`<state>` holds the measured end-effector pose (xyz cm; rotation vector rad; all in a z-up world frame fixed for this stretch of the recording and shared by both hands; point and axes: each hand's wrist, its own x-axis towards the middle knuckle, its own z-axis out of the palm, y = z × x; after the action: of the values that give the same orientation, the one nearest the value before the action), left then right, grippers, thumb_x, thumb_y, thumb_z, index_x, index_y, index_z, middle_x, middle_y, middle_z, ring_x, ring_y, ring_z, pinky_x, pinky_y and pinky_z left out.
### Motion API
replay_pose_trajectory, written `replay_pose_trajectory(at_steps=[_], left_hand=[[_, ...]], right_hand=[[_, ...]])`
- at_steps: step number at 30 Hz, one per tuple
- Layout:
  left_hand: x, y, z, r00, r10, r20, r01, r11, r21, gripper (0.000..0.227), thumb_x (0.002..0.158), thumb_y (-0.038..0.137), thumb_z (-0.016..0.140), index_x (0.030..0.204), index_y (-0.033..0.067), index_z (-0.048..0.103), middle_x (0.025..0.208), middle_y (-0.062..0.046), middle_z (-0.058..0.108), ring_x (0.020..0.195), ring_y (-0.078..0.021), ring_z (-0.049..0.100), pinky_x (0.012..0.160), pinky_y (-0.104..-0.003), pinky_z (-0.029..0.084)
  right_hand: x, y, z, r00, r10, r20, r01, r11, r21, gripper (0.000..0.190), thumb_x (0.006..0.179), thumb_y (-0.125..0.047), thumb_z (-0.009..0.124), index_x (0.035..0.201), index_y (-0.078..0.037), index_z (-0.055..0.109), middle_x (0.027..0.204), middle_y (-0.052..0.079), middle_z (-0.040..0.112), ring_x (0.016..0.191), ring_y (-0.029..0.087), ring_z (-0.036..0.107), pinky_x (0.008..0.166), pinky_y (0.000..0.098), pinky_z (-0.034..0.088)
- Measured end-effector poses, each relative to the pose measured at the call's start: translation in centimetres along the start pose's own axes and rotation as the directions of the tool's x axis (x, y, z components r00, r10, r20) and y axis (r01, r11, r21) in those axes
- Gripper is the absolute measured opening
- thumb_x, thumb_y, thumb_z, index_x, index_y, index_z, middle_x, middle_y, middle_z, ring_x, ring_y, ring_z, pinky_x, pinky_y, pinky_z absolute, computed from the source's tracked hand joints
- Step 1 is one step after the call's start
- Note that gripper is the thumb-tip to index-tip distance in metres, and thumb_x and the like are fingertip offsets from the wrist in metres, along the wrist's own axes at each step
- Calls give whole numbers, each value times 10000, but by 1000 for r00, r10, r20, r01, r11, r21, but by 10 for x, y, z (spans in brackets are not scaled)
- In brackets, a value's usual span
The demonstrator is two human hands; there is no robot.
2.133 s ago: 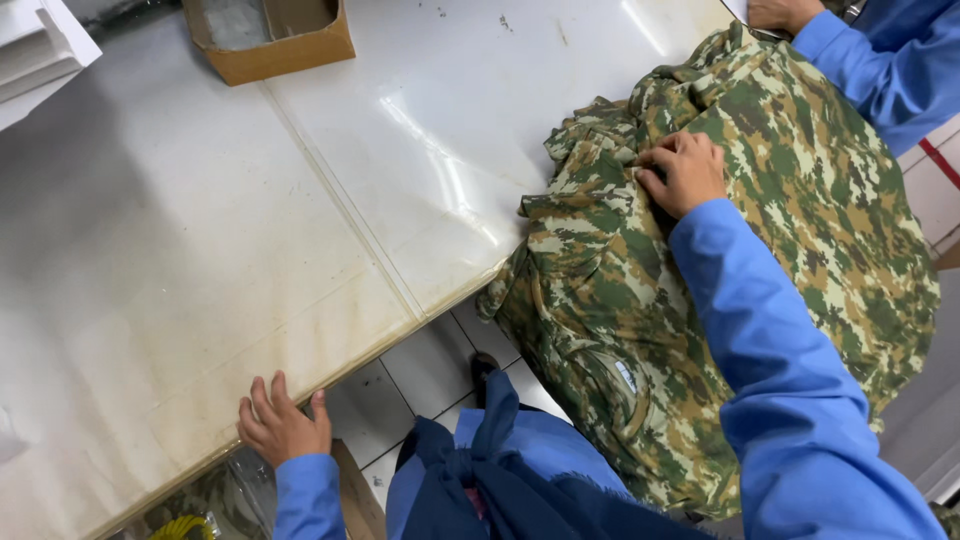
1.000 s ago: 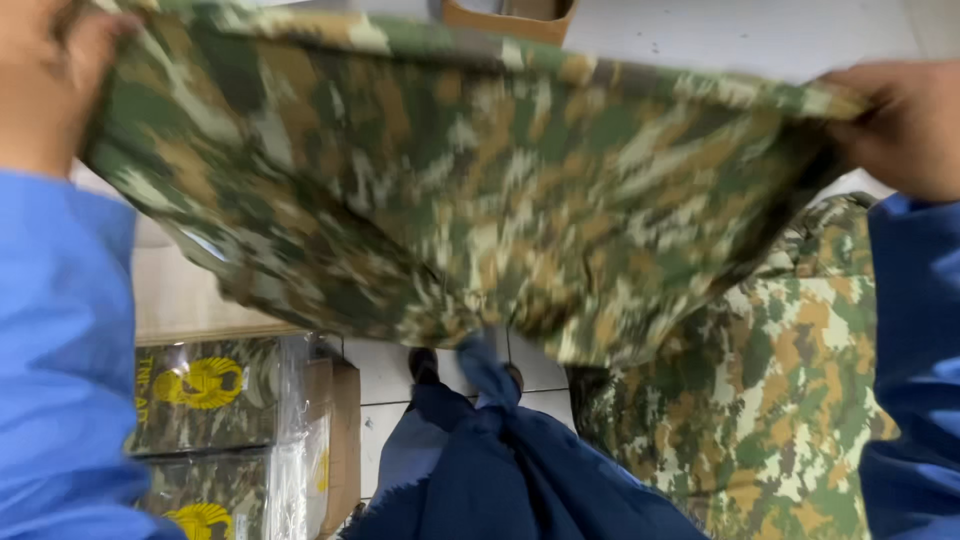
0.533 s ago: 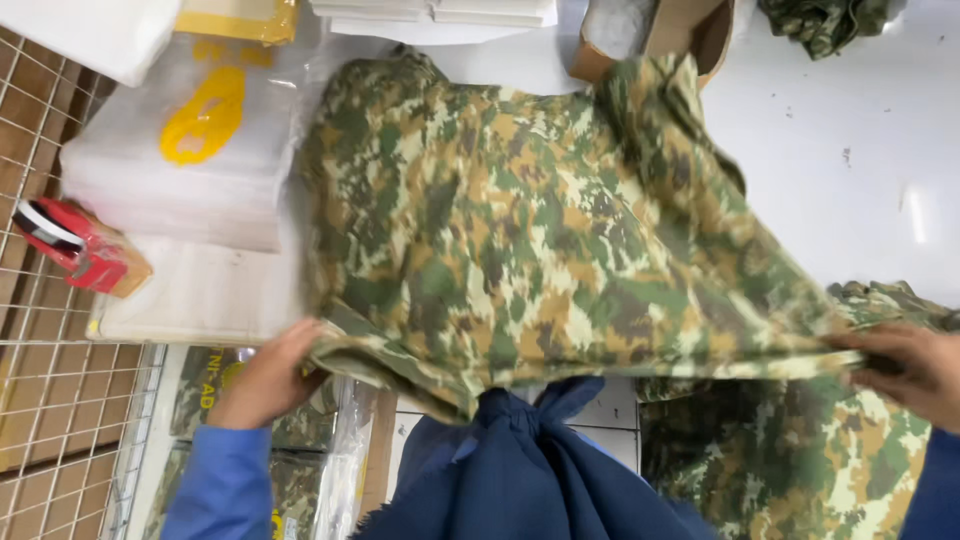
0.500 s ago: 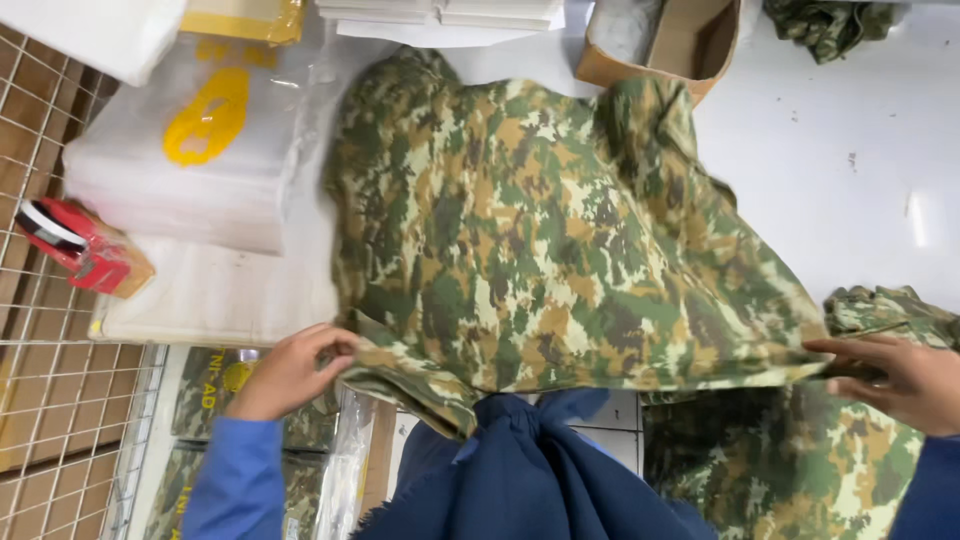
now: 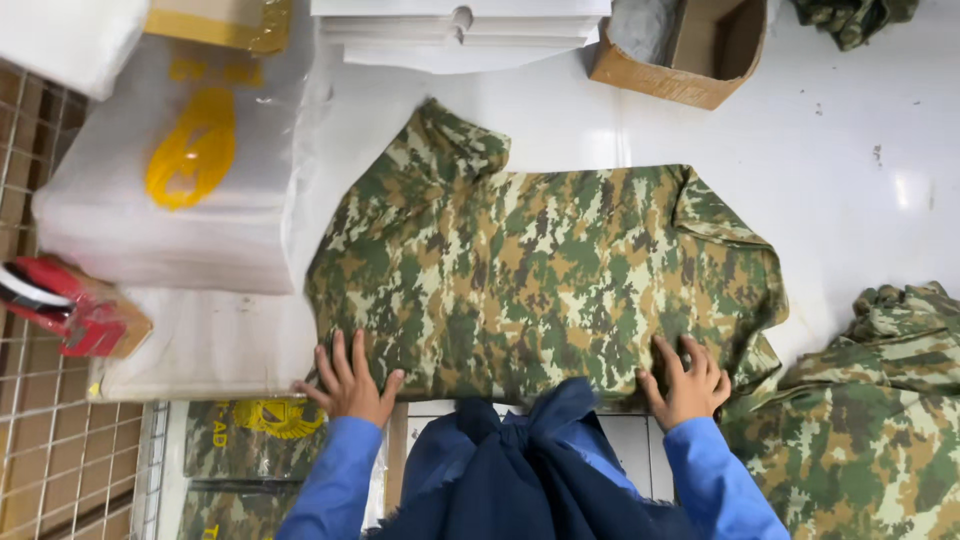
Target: The person folds camouflage-patterned shirts and places them into plastic bags. They smooth out each garment on a flat surface, place a white cardboard insert inside to maintain the shape, fold the sleeves and sides over the insert, and then slide the folded shirt into a branded plastic bag.
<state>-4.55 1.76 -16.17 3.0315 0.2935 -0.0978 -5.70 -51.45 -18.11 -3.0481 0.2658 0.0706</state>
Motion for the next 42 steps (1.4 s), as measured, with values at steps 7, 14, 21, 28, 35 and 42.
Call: replay_pose_trajectory(at_steps=[7, 14, 21, 28, 35, 42], left_hand=[[182, 62, -16, 978, 124, -165, -162, 956, -246, 650, 929, 557, 642, 1523, 382, 443, 1562, -31, 303, 1467, -375, 281, 1141, -734, 236], [289, 106, -54, 988, -50, 147, 37, 996, 87, 711, 1028, 672, 316, 1654, 387, 140, 1750, -81, -21, 1587, -446, -36, 1201, -816, 77], [351, 124, -52, 999, -49, 7, 48, 995, 86, 747, 1043, 713, 304, 1668, 309, 233, 1760, -122, 71, 1602, -431, 8, 1202, -793, 12], [197, 139, -47, 989, 145, -15, -146, 969, -197, 749, 984, 467, 480, 1637, 181, 249, 1741, -155, 113, 1583, -445, 68, 1225, -741, 10], [87, 109, 8, 976, 216, 35, -213, 975, -65, 810, 940, 602, 495, 1629, 220, 308, 1739, -68, 176, 1591, -361, 135, 1218, -716, 84], [88, 105, -4, 972, 232, 22, -231, 972, -51, 778, 968, 587, 461, 1650, 270, 260, 1749, -67, 172, 1594, -350, 155, 1196, -761, 62]], right_hand=[[156, -40, -12, 991, -122, -49, 126, 986, 113, 634, 951, -478, 640, 1552, -392, 457, 1599, 91, 411, 1509, 354, 356, 1223, 682, 241], [332, 10, -74, 972, 208, 105, -202, 977, -72, 692, 1018, -650, 301, 1657, -439, 138, 1765, 6, 70, 1616, 302, 7, 1201, 768, 26], [406, 17, -87, 956, 261, 131, -269, 962, 44, 756, 1018, -714, 293, 1672, -408, 70, 1760, -13, 11, 1611, 267, -34, 1229, 725, -48], [197, 151, -62, 886, 449, 114, -446, 894, -50, 618, 911, -701, 646, 1369, -289, 680, 1285, 49, 622, 1134, 268, 714, 856, 432, 604], [55, 50, -105, 657, 644, 391, -573, 764, -296, 706, 889, -764, 551, 1297, -194, 645, 1246, 118, 692, 1157, 296, 672, 1056, 519, 416], [19, 129, -45, 825, 565, -20, -561, 813, -156, 353, 929, -428, 654, 1211, -234, 573, 1059, 118, 747, 1001, 367, 736, 819, 497, 553]])
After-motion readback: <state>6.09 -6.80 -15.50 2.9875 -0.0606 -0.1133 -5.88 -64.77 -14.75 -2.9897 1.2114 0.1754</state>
